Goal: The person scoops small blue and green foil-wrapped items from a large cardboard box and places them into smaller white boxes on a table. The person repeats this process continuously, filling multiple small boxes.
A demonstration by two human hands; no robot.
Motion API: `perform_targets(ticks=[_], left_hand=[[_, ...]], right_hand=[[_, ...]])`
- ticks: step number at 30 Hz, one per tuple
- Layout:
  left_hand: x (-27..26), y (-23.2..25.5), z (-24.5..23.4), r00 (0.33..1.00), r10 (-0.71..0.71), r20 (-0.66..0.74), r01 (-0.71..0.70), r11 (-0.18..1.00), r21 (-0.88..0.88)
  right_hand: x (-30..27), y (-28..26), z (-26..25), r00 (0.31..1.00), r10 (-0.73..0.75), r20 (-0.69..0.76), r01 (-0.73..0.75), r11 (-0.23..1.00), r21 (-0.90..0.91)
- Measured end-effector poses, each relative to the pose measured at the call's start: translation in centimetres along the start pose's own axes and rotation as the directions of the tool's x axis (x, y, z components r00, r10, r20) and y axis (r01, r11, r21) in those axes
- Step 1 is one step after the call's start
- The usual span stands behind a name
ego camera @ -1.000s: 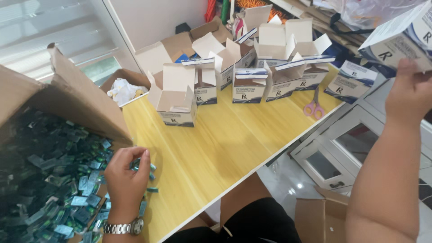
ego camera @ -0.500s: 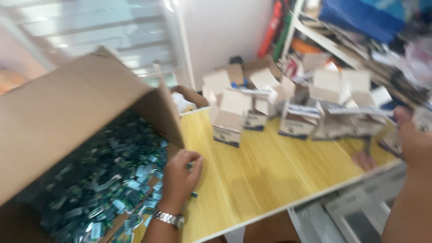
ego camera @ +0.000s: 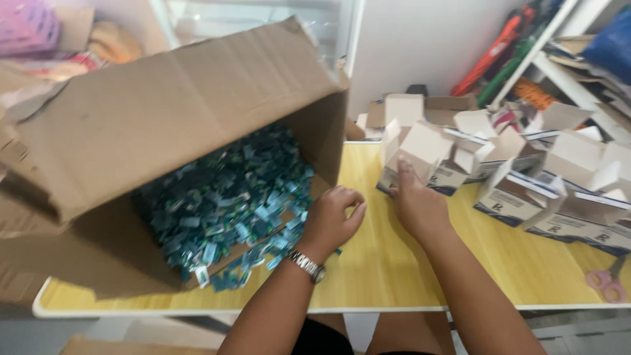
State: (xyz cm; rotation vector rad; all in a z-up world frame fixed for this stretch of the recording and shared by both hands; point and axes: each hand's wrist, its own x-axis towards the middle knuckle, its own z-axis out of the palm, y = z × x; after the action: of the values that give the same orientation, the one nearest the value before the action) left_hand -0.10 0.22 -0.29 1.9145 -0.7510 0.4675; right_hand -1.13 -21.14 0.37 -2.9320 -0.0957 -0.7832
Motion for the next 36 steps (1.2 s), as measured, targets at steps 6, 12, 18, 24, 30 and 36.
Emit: perform_targets(ticks=[6,12,18,24,30,36], left_hand=[[-0.4,0.0,-1.1,0.998,0.012,-0.058,-0.012,1.0,-0.001],[-0.5,-0.1,-0.7,0.998,0.014,-0.069,-0.012,1.0,0.026],[-0.5,-0.7,-0.4,1.0,-0.002,-0.005,0.003,0.993,0.115],[-1.3,-3.2,2.8,0.973,0.206,-0.107,-0.154,0.917,0.367],[-1.0,-6.0,3.4,0.988,0.137,0.073,-0.152,0.947,0.282],[-1.7,-5.9,3.1,0.992,0.123,0.014,-0.121,0.948,0.294]], right_hand=[[-0.2,-1.1,-0.6,0.978,0.105,0.179,-0.104,0.994,-0.011],[-1.2,-3.8,-6.0,0.981,0.04,0.188,-0.052,0.997,0.056],[1.6,-8.4,-7.6,0.999,-0.043,0.003,0.034,0.829,0.558],[7.7,-18.2,-1.4,0.84,-0.456,0.293,0.285,0.831,0.477],[9.7,-23.0,3.6,0.702,-0.367,0.611,0.223,0.927,0.301],[9.0,-22.8,8.3,0.735,-0.372,0.568,0.308,0.928,0.209]])
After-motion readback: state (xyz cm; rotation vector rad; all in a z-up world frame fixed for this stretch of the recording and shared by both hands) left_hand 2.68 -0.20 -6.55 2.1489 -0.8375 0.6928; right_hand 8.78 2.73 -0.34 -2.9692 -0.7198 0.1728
